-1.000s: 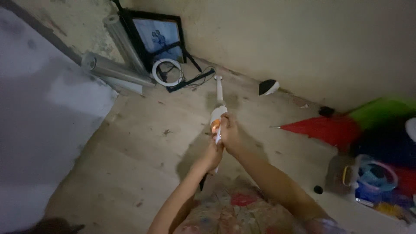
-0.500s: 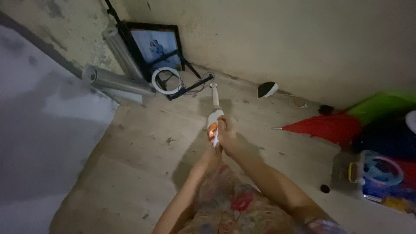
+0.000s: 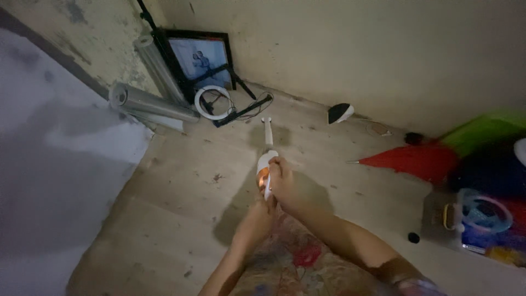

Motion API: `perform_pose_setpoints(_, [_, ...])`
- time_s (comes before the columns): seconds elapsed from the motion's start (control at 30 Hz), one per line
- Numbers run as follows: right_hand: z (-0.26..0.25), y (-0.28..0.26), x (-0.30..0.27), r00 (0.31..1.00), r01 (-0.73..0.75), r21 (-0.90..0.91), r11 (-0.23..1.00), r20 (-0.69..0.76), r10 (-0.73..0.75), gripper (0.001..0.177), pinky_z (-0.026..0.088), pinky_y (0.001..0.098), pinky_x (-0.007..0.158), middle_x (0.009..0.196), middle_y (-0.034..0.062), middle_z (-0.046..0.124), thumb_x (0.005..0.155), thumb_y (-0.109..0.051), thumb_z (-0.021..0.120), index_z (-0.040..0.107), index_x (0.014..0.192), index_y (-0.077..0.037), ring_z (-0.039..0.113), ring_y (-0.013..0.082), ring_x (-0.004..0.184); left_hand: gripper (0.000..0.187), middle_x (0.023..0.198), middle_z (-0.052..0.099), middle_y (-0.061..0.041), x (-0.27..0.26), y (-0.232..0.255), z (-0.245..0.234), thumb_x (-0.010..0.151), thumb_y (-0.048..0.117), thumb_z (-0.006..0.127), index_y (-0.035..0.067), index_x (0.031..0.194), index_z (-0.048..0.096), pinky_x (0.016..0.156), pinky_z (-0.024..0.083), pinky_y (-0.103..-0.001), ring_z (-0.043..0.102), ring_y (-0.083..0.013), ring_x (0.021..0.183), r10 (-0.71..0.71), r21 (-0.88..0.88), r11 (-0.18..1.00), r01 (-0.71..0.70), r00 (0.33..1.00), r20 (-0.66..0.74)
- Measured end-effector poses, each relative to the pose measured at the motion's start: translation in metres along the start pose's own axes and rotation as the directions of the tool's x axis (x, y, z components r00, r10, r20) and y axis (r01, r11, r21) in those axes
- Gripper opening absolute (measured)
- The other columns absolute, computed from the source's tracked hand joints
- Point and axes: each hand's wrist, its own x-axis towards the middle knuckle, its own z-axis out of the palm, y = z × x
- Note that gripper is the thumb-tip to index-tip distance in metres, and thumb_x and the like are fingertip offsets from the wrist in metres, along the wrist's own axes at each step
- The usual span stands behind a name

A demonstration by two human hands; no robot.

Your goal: Vacuum the floor with a handheld vacuum cleaner.

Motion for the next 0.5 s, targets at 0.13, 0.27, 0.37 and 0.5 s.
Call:
perform_pose_setpoints(0.13, [-0.007, 0.021, 0.032, 1.000, 0.006, 0.092, 0.996, 0.013, -0.007, 0.025, 0.050, 0.0349, 0.047, 0.074, 0.0081, 0.058, 0.105, -0.024, 0.047, 0.052, 0.123, -0.009, 0.060, 0.0177, 0.055, 0.040, 0.109, 0.064, -0.033, 0.027, -0.014, 0.010, 0.105, 0.030, 0.043, -0.002, 0.129, 0.050, 0.076, 0.055, -0.052, 0.065, -0.0489, 0.099, -0.124, -0.114, 0.986, 0.124, 0.992, 0.008])
perform_pose_setpoints(0.27, [-0.006, -0.006, 0.041, 0.997, -0.069, -0.123, 0.990, 0.036, 0.074, 0.028, 0.050, 0.0340, 0.046, 0.077, 0.0058, 0.057, 0.107, -0.031, 0.040, 0.046, 0.127, -0.012, 0.058, 0.0158, 0.055, 0.046, 0.121, 0.064, -0.032, 0.050, -0.026, 0.017, 0.107, 0.033, 0.040, -0.003, 0.134, 0.049, 0.086, 0.051, -0.056, 0.063, -0.0504, 0.107, -0.120, -0.204, 0.976, 0.081, 0.975, -0.187])
perform_pose_setpoints(0.37, [0.005, -0.022, 0.032, 0.982, -0.189, -0.197, 0.962, -0.044, 0.184, 0.031, 0.048, 0.0369, 0.045, 0.075, 0.0068, 0.057, 0.105, -0.032, 0.038, 0.046, 0.129, -0.014, 0.056, 0.0187, 0.053, 0.053, 0.127, 0.061, -0.031, 0.044, -0.021, 0.012, 0.107, 0.038, 0.036, -0.001, 0.141, 0.044, 0.092, 0.049, -0.058, 0.060, -0.0504, 0.112, -0.220, -0.177, 0.963, 0.202, 0.971, -0.092])
perform_pose_setpoints(0.5, [0.006, 0.008, 0.025, 0.988, -0.103, -0.302, 0.948, -0.143, 0.062, 0.034, 0.049, 0.0382, 0.056, 0.083, 0.0025, 0.059, 0.106, -0.034, 0.043, 0.056, 0.128, -0.011, 0.055, 0.0162, 0.065, 0.054, 0.127, 0.061, -0.030, 0.012, 0.000, -0.021, 0.106, 0.040, 0.028, 0.000, 0.139, 0.045, 0.092, 0.051, -0.056, 0.061, -0.0498, 0.113, -0.249, -0.218, 0.942, 0.256, 0.967, 0.061])
